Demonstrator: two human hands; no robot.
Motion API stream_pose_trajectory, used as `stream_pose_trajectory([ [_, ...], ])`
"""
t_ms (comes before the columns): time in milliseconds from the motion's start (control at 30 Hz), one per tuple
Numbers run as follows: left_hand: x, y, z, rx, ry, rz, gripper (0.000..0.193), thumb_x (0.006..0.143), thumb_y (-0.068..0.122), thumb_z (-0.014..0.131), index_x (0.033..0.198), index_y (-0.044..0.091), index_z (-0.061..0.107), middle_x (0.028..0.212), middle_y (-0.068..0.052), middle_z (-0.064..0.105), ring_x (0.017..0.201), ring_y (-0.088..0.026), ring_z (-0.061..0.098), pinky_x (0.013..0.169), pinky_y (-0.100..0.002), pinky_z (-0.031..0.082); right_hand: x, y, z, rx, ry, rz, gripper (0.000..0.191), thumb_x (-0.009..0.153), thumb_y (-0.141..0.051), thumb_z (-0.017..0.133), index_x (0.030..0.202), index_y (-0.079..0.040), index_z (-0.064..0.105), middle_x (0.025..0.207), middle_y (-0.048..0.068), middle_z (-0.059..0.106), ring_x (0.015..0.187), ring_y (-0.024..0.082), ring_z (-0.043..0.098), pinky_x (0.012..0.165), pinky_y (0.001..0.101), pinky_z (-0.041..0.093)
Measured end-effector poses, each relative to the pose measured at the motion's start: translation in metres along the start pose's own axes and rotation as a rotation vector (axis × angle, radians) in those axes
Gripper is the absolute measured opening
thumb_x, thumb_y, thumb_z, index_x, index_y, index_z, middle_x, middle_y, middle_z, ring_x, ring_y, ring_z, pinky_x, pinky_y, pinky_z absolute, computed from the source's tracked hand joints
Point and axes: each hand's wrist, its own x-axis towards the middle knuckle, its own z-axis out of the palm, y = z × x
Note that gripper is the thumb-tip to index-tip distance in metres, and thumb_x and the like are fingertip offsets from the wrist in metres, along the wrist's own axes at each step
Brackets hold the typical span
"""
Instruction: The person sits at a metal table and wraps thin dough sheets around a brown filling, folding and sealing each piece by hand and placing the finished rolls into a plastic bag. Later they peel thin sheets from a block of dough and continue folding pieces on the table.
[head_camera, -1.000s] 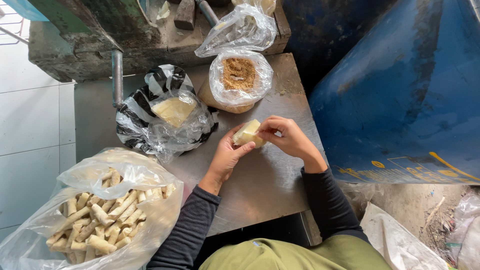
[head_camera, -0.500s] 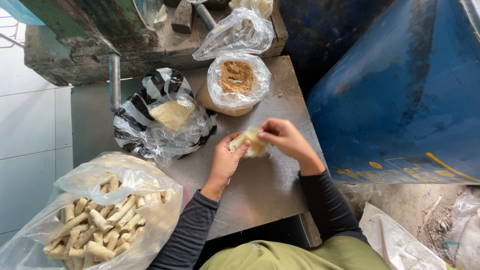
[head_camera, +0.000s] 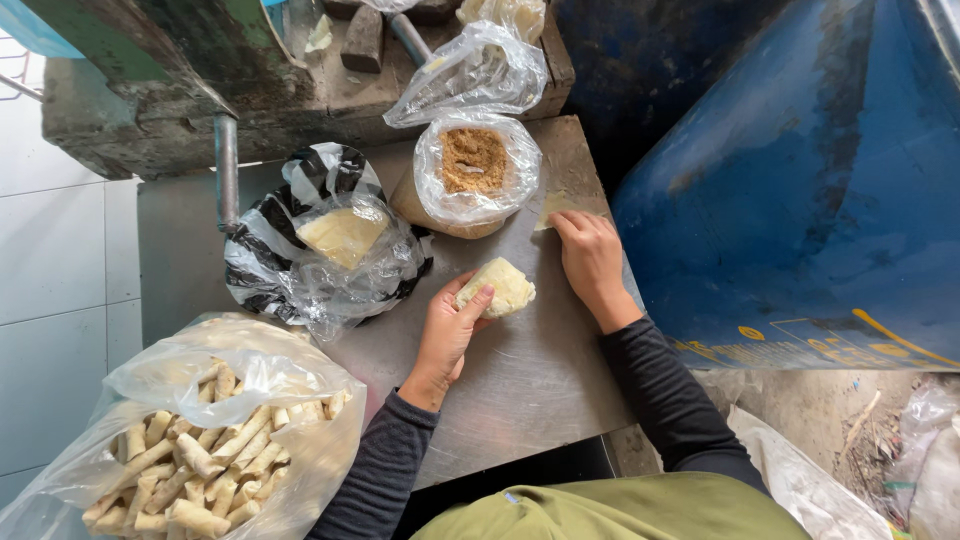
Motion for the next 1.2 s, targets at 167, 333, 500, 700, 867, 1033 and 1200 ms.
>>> stream_pose_trajectory([
  [167,-0.002,0.0,0.001,-0.001,-0.027,0.005,0.044,0.094,0.021,0.072,0.133,0.003,0.063,0.116,-0.004,0.073,0.1,-0.011,0.07,0.086,-0.029,0.058,-0.005,0.002,0.003,-0.042,-0.067,-0.007,0.024,0.087,-0.001,0.061,0.108,-0.006,0.072,0.113,0.01,0.072,0.109,0.03,0.068,0.095,0.0415,0.051],
  [333,-0.002,0.002,0.002,-0.01,-0.028,0.009,0.045,0.094,0.021,0.072,0.134,0.003,0.062,0.117,-0.005,0.073,0.102,-0.011,0.07,0.087,-0.029,0.058,-0.007,-0.003,0.002,-0.033,-0.091,-0.002,0.025,0.086,-0.001,0.061,0.108,-0.006,0.072,0.114,0.009,0.071,0.11,0.03,0.067,0.094,0.0415,0.051],
  [500,-0.002,0.005,0.002,-0.018,-0.033,0.021,0.046,0.096,0.024,0.069,0.136,0.003,0.06,0.12,-0.005,0.071,0.104,-0.012,0.069,0.089,-0.03,0.058,0.0,-0.011,-0.008,0.021,-0.096,0.016,0.021,0.088,-0.003,0.066,0.108,-0.007,0.072,0.113,0.01,0.072,0.108,0.031,0.066,0.093,0.0418,0.051],
  [700,-0.007,0.012,0.002,-0.2,-0.123,-0.059,0.051,0.102,0.04,0.057,0.134,0.0,0.061,0.119,-0.008,0.073,0.106,-0.015,0.071,0.093,-0.031,0.059,0.018,-0.027,-0.049,0.728,-0.26,0.133,0.033,0.088,-0.02,0.08,0.115,-0.005,0.069,0.115,0.007,0.069,0.101,0.021,0.064,0.083,0.035,0.053],
  [867,-0.004,0.011,0.001,-0.059,-0.154,-0.033,0.048,0.099,0.033,0.064,0.136,0.004,0.059,0.12,-0.004,0.07,0.105,-0.01,0.068,0.093,-0.031,0.057,0.022,-0.044,-0.072,0.862,-0.68,-0.05,0.03,0.084,-0.01,0.078,0.113,-0.009,0.073,0.116,0.006,0.064,0.099,0.019,0.066,0.082,0.0335,0.057],
  [1033,0.001,0.001,-0.004,0.022,-0.152,-0.032,0.043,0.096,0.019,0.068,0.136,0.004,0.062,0.119,-0.003,0.071,0.101,-0.01,0.067,0.087,-0.029,0.057,0.024,-0.044,-0.074,0.794,-0.672,-0.157,0.026,0.082,-0.002,0.076,0.106,-0.01,0.076,0.112,0.006,0.066,0.103,0.024,0.068,0.086,0.0343,0.057],
  [1200,0.004,-0.005,-0.01,-0.039,-0.133,-0.104,0.041,0.095,0.016,0.067,0.134,0.004,0.063,0.117,-0.005,0.072,0.101,-0.012,0.07,0.086,-0.029,0.059,0.021,-0.044,-0.07,0.714,-0.512,-0.254,0.016,0.076,-0.005,0.08,0.088,-0.008,0.071,0.106,0.006,0.067,0.101,0.029,0.064,0.084,0.0383,0.053],
])
